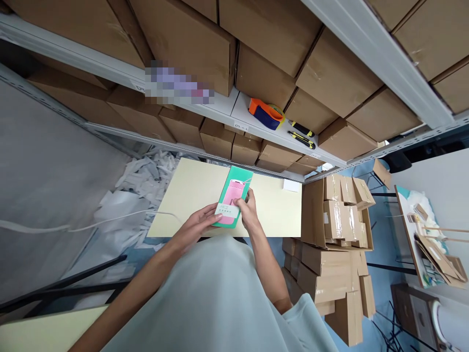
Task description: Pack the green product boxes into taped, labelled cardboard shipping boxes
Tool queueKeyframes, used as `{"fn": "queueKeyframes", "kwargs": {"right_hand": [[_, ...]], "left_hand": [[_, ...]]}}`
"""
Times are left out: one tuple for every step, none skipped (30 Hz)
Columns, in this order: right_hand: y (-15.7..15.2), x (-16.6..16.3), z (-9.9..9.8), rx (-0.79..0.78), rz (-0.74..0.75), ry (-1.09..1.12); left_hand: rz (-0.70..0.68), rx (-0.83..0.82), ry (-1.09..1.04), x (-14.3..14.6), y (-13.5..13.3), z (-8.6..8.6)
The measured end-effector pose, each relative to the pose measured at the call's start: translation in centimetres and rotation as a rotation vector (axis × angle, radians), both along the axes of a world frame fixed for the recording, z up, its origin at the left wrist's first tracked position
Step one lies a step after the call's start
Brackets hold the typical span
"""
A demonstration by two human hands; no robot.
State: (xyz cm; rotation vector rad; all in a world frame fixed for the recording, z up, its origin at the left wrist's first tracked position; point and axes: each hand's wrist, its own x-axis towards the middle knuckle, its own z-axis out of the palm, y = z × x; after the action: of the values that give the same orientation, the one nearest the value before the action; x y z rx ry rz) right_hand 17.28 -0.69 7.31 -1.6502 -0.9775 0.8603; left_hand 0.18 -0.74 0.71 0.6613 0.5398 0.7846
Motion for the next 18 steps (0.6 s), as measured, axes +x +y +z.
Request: {"fn": "queueKeyframes", "kwargs": {"right_hand": [[-0.1, 0.1, 0.1, -0.013, 0.028, 0.003], [-0.3, 0.1, 0.3, -0.022, 0.058, 0.000], [-0.3, 0.1, 0.5, -0.024, 0.087, -0.011], [-0.3, 0.1, 0.6, -0.023, 0.115, -0.034], [-0.3, 0.1, 0.8, -0.017, 0.137, -0.066], [-0.3, 0.0, 0.9, -0.011, 0.153, -0.100], [-0.2, -0.1, 0.9, -0.009, 0.163, -0.127], [-0.2, -0.3, 0.9, -0.008, 0.167, -0.143], [-0.1, -0.5, 0.8, -0.007, 0.163, -0.147], [-0.1, -0.6, 0.7, -0.002, 0.151, -0.148], [-0.1, -0.7, 0.5, 0.006, 0.132, -0.151], [-0.1, -0.9, 0.3, 0.014, 0.106, -0.161], [-0.1, -0.9, 0.1, 0.022, 0.076, -0.177], [-0.1, -0.9, -0.1, 0.028, 0.044, -0.195], [-0.1, -0.9, -0.2, 0.032, 0.012, -0.209], [-0.1, -0.8, -0.3, 0.036, -0.015, -0.213], [-0.1, -0.7, -0.3, 0.041, -0.035, -0.207], [-0.1, -0.5, -0.3, 0.046, -0.044, -0.191]], "left_hand": [[-0.045, -0.013, -0.020, 0.0, 0.1, 0.0], [-0.045, -0.019, -0.016, 0.1, 0.1, 0.0], [-0.007, -0.019, 0.008, 0.3, 0.0, 0.0], [0.058, -0.016, 0.050, 0.6, -0.1, 0.1], [0.134, -0.007, 0.109, 1.0, -0.3, 0.1], [0.206, 0.010, 0.185, 1.4, -0.5, 0.1], [0.268, 0.038, 0.277, 1.8, -0.7, 0.2], [0.319, 0.077, 0.378, 2.1, -1.0, 0.3], [0.360, 0.126, 0.477, 2.3, -1.2, 0.4], [0.393, 0.179, 0.564, 2.5, -1.5, 0.6], [0.421, 0.231, 0.631, 2.5, -1.7, 0.8], [0.447, 0.276, 0.674, 2.6, -1.9, 1.0], [0.469, 0.312, 0.695, 2.5, -2.1, 1.2], [0.485, 0.339, 0.696, 2.5, -2.3, 1.3], [0.495, 0.356, 0.680, 2.4, -2.4, 1.4], [0.494, 0.362, 0.644, 2.3, -2.4, 1.4], [0.476, 0.357, 0.587, 2.2, -2.4, 1.3], [0.443, 0.334, 0.510, 2.0, -2.2, 1.2]]}}
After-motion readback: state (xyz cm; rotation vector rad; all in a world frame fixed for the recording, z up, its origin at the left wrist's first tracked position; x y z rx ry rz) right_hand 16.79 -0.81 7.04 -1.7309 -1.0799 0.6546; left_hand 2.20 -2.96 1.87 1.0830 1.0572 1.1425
